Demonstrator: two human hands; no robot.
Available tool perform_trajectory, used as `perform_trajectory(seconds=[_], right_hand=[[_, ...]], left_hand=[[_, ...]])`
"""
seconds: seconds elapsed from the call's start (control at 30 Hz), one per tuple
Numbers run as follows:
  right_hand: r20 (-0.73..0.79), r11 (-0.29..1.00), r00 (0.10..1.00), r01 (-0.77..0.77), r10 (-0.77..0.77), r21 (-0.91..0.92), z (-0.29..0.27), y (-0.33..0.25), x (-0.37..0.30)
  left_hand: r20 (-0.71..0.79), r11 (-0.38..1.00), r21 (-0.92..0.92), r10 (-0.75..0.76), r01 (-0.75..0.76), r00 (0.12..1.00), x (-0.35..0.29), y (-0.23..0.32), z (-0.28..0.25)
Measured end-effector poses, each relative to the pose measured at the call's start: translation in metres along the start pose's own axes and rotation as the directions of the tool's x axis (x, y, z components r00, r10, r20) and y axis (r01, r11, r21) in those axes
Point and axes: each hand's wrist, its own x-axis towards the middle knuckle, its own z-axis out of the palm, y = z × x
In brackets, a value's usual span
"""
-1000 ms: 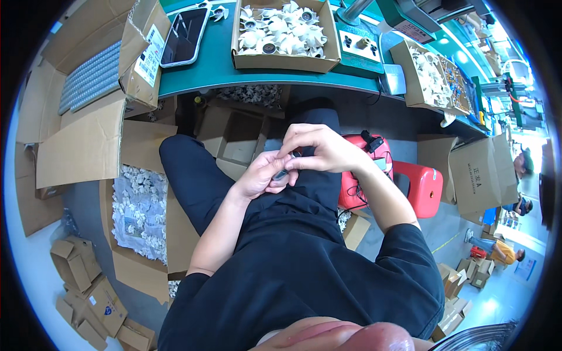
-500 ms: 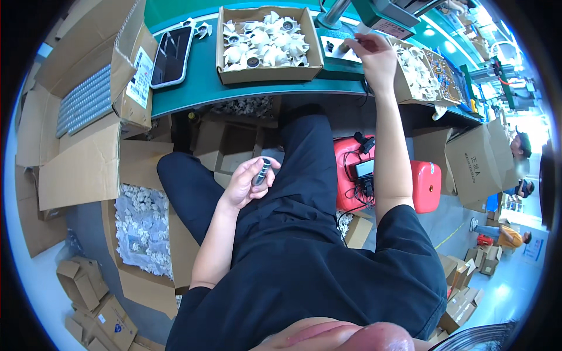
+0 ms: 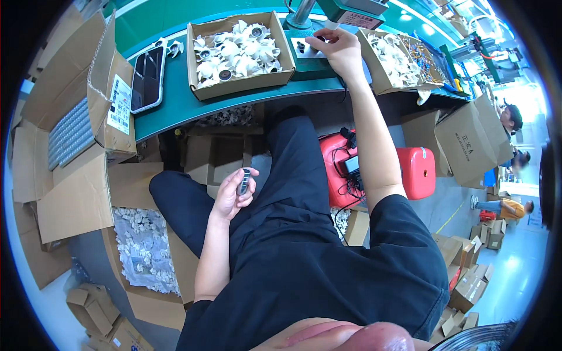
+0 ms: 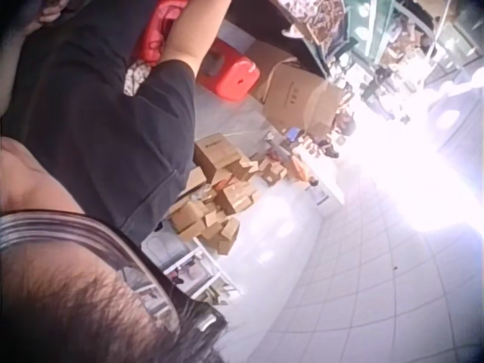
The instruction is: Inspecting and sorting electronic components into partitioned plastic trays at an assembly station.
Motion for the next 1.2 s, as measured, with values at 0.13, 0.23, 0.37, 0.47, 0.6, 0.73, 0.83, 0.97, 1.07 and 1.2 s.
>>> perform_trajectory(seconds=[0.13, 0.23, 0.37, 0.47, 0.6, 0.73, 0.83, 0.97, 1.07, 1.2], right_hand=[[0.018, 0.997, 0.998, -0.056, 0.057, -0.050, -0.004, 0.008, 0.002], [-0.065, 0.998, 0.996, -0.064, 0.064, -0.005, -0.037, 0.028, 0.012], [-0.134, 0.871, 0.976, -0.213, 0.171, -0.443, -0.127, 0.076, 0.021], [0.077, 0.779, 0.939, -0.229, 0.334, -0.584, -0.158, 0.109, 0.018], [0.119, 0.726, 0.922, -0.207, 0.370, -0.656, -0.159, 0.121, 0.015], [0.145, 0.724, 0.916, -0.189, 0.373, -0.663, -0.157, 0.112, 0.019], [0.199, 0.791, 0.914, -0.180, 0.354, -0.584, -0.165, 0.113, 0.022], [0.230, 0.891, 0.924, -0.194, 0.307, -0.410, -0.179, 0.125, 0.023], [0.214, 0.924, 0.904, -0.332, 0.369, -0.191, -0.188, 0.129, 0.026], [0.203, 0.875, 0.883, -0.456, 0.423, 0.162, -0.187, 0.113, 0.031]], left_hand=[[-0.024, 1.000, 0.005, -0.003, 0.003, 1.000, 0.002, -0.003, -0.005], [-0.035, 1.000, 0.001, -0.016, 0.016, 0.999, 0.000, -0.009, -0.012], [-0.094, 0.999, -0.002, -0.049, 0.049, 0.994, -0.007, -0.017, -0.025], [-0.131, 0.997, 0.012, -0.072, 0.074, 0.989, -0.006, -0.020, -0.032], [-0.133, 0.994, 0.028, -0.099, 0.104, 0.986, 0.003, -0.022, -0.034], [-0.128, 0.990, 0.055, -0.120, 0.128, 0.985, 0.007, -0.024, -0.032], [-0.131, 0.988, 0.063, -0.132, 0.141, 0.983, 0.005, -0.027, -0.034], [-0.137, 0.987, 0.074, -0.135, 0.146, 0.981, 0.005, -0.030, -0.041], [-0.151, 0.987, 0.069, -0.134, 0.146, 0.979, 0.007, -0.031, -0.045], [-0.175, 0.986, 0.067, -0.139, 0.153, 0.975, 0.009, -0.031, -0.049]])
